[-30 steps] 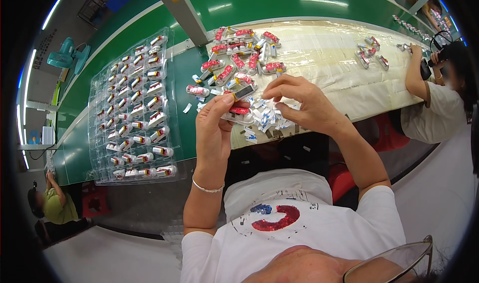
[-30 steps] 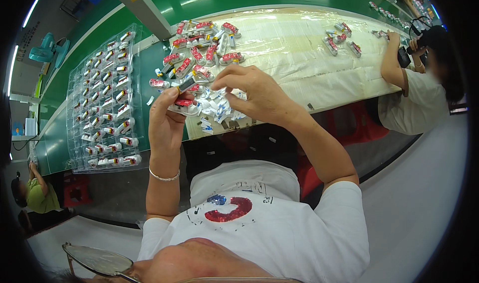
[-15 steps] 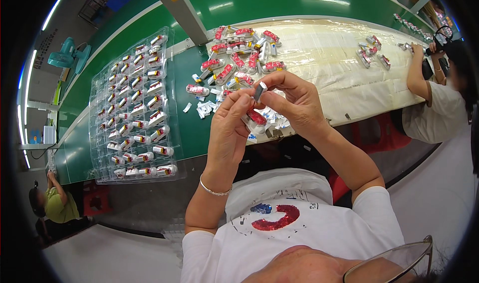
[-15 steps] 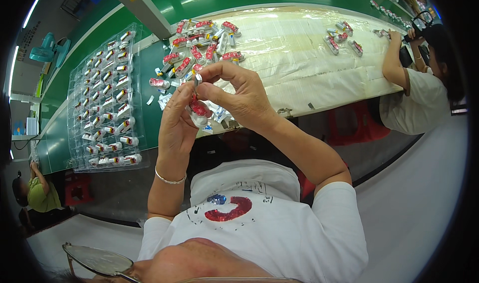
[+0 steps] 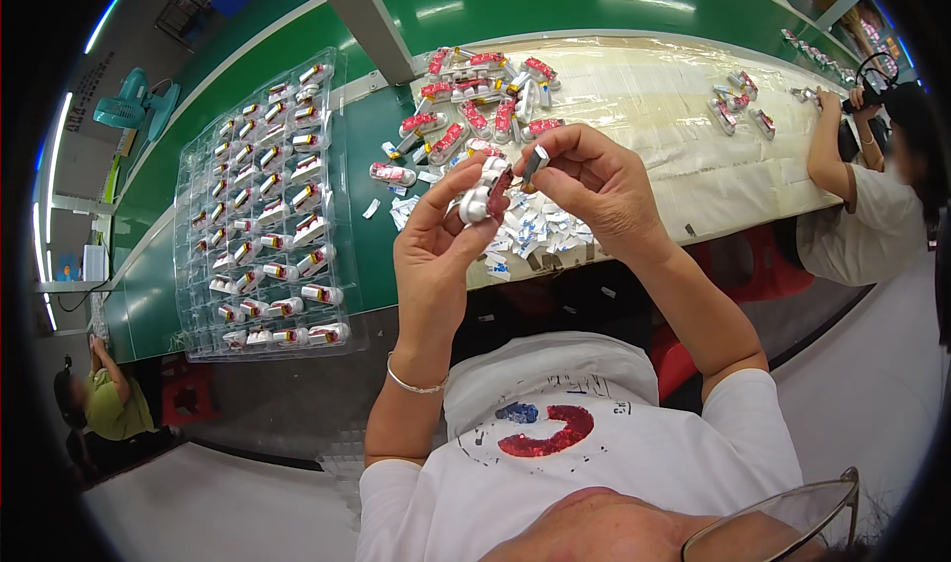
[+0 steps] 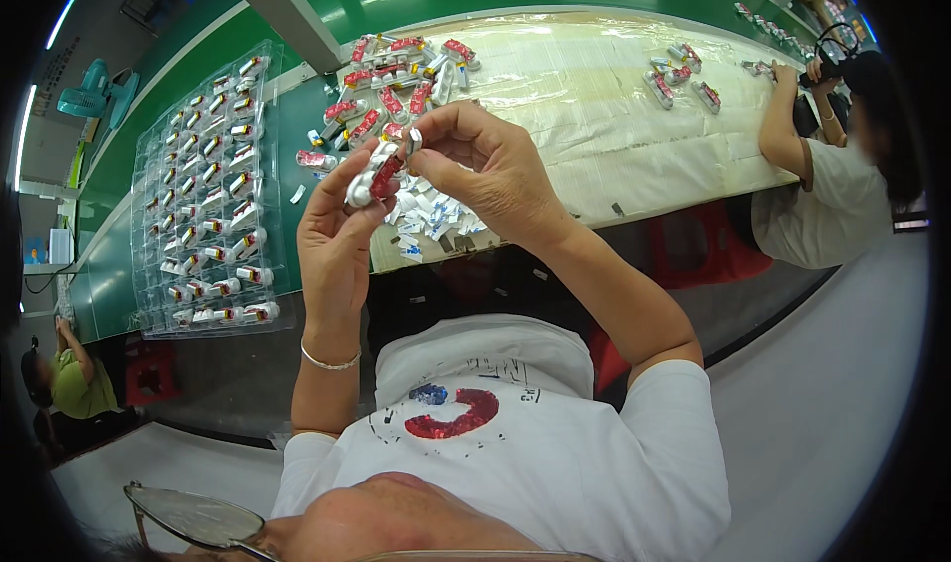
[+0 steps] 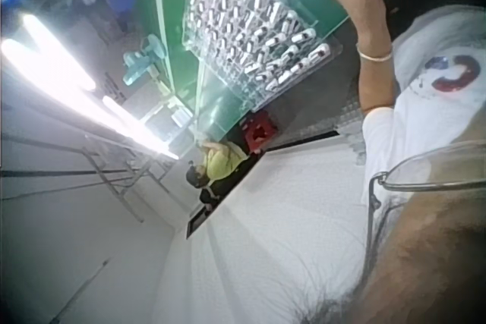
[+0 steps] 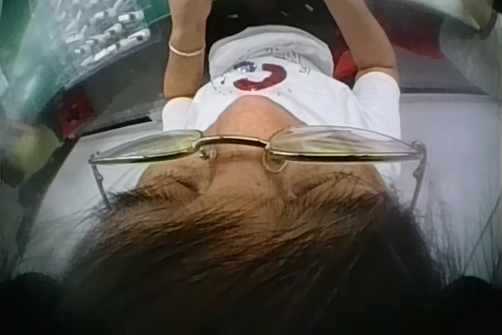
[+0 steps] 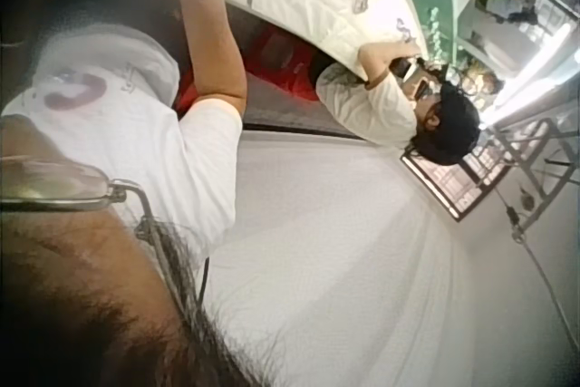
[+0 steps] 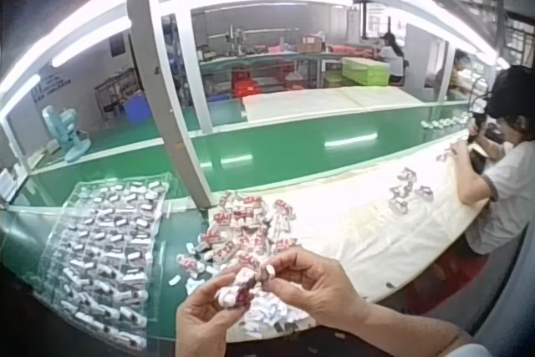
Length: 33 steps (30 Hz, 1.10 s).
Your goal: The person sits at a green assembly table and repeatedly picks up small white tubes and red labels. They wrap the labels around the tubes by hand and place the finished items into a clear plastic tray.
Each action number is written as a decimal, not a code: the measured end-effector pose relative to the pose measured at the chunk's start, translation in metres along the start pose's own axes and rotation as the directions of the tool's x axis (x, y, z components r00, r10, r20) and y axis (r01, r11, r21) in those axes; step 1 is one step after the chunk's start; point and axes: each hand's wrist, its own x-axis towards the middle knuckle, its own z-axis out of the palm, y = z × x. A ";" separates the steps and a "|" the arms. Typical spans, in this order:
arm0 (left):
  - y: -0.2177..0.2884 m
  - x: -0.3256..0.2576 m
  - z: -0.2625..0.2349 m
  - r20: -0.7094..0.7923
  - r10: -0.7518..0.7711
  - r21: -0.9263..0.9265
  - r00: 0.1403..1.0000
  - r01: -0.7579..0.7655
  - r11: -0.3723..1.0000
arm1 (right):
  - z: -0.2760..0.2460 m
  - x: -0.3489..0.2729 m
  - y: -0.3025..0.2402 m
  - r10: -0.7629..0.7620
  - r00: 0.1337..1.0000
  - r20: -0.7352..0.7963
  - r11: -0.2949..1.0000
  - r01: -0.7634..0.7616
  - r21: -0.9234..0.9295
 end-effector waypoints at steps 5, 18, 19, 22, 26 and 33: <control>-0.011 0.001 -0.004 -0.075 0.101 0.127 0.992 -0.091 0.988 | 0.000 -0.002 -0.011 0.151 0.984 0.097 0.989 -0.150 -0.014; -0.008 -0.002 0.001 -0.084 0.162 0.198 0.983 -0.143 0.970 | 0.016 0.000 -0.018 -0.316 0.919 0.237 0.645 0.391 -0.657; -0.007 -0.002 0.001 -0.080 0.160 0.198 0.984 -0.142 0.970 | 0.017 0.001 -0.019 -0.367 0.887 0.281 0.541 0.450 -0.711; -0.005 -0.003 0.000 -0.070 0.155 0.193 0.985 -0.139 0.971 | 0.020 0.001 -0.017 -0.433 0.830 0.351 0.388 0.523 -0.759; -0.003 -0.003 0.000 -0.053 0.168 0.209 0.984 -0.154 0.966 | 0.021 -0.001 -0.015 -0.450 0.827 0.338 0.403 0.525 -0.750; 0.001 -0.006 -0.002 -0.035 0.164 0.238 0.986 -0.151 0.960 | 0.023 -0.003 -0.013 -0.449 0.827 0.340 0.430 0.533 -0.729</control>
